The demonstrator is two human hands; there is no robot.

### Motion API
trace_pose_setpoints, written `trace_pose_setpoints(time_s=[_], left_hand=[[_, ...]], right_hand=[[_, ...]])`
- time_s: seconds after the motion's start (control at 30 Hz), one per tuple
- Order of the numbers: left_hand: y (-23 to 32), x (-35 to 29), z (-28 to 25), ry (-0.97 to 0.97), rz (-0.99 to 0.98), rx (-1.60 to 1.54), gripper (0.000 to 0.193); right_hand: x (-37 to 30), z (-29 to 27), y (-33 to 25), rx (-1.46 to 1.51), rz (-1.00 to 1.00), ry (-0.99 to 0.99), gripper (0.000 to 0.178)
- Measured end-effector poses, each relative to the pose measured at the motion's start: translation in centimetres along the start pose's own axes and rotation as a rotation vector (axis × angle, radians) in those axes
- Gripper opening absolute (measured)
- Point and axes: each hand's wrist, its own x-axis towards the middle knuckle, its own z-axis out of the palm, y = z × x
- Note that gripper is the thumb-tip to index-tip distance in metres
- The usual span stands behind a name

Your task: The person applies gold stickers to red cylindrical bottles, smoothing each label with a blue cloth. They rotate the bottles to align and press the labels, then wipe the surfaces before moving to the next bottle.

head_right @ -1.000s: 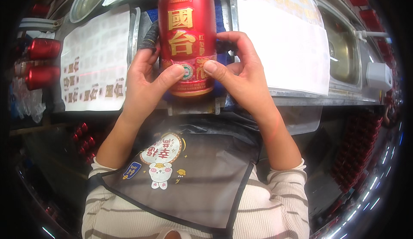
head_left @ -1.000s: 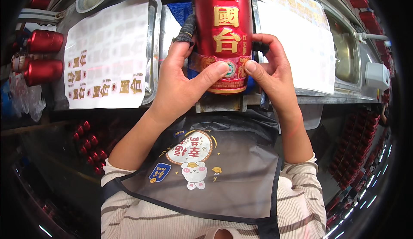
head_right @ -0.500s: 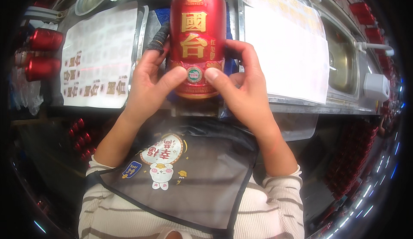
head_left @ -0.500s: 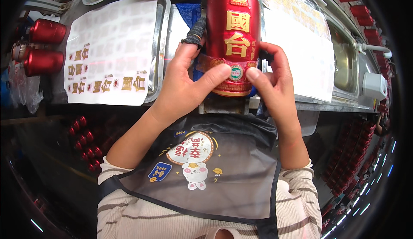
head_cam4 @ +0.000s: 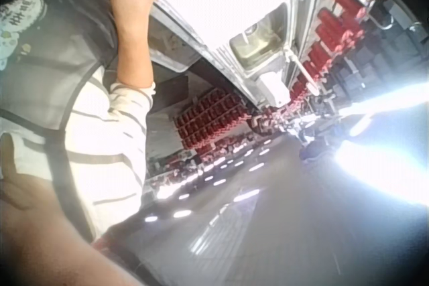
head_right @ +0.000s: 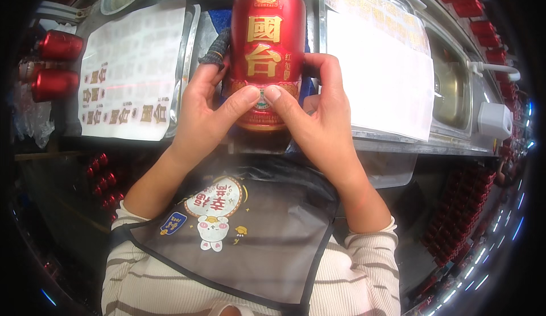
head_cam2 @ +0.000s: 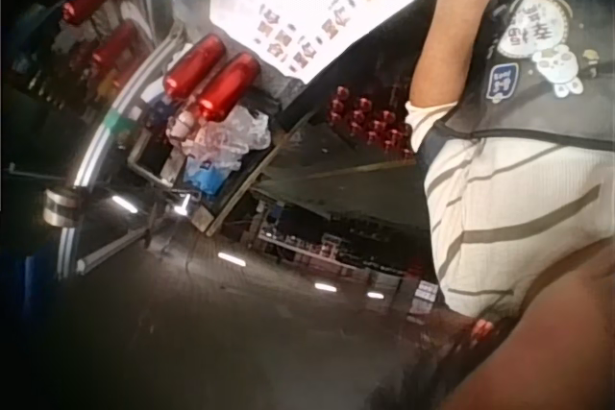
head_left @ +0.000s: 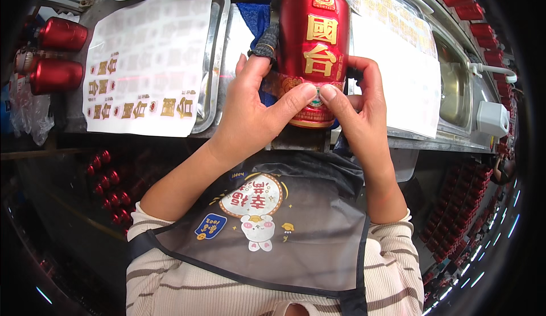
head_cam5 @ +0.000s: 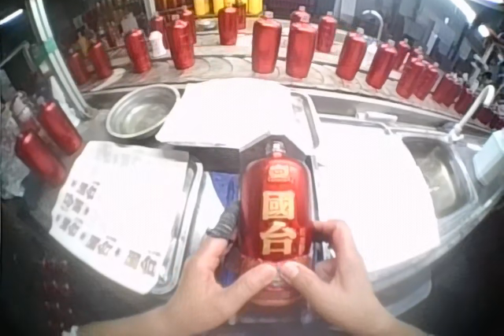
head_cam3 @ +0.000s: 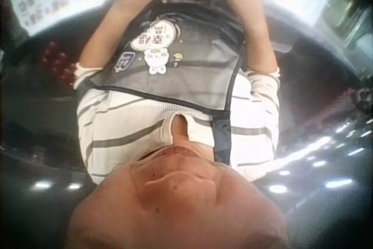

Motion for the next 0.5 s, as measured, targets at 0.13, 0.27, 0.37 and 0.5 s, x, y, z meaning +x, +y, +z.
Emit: trace_pose_setpoints(time_s=[0.13,0.27,0.37,0.5], left_hand=[[0.8,0.2,0.3,-0.008,-0.036,0.003,0.042],[1.1,0.3,0.2,-0.035,-0.085,-0.075,0.047],[-0.3,0.0,-0.1,-0.009,-0.091,-0.143,0.051],[-0.9,-1.2,-0.3,0.046,-0.087,-0.306,0.055]], right_hand=[[0.1,-0.2,0.2,0.062,0.029,0.002,0.056],[0.2,-0.1,0.8,0.059,-0.010,-0.007,0.053],[0.2,-1.0,0.3,0.123,0.085,-0.058,0.055],[-0.7,-1.1,1.0,0.130,0.026,-0.066,0.061]])
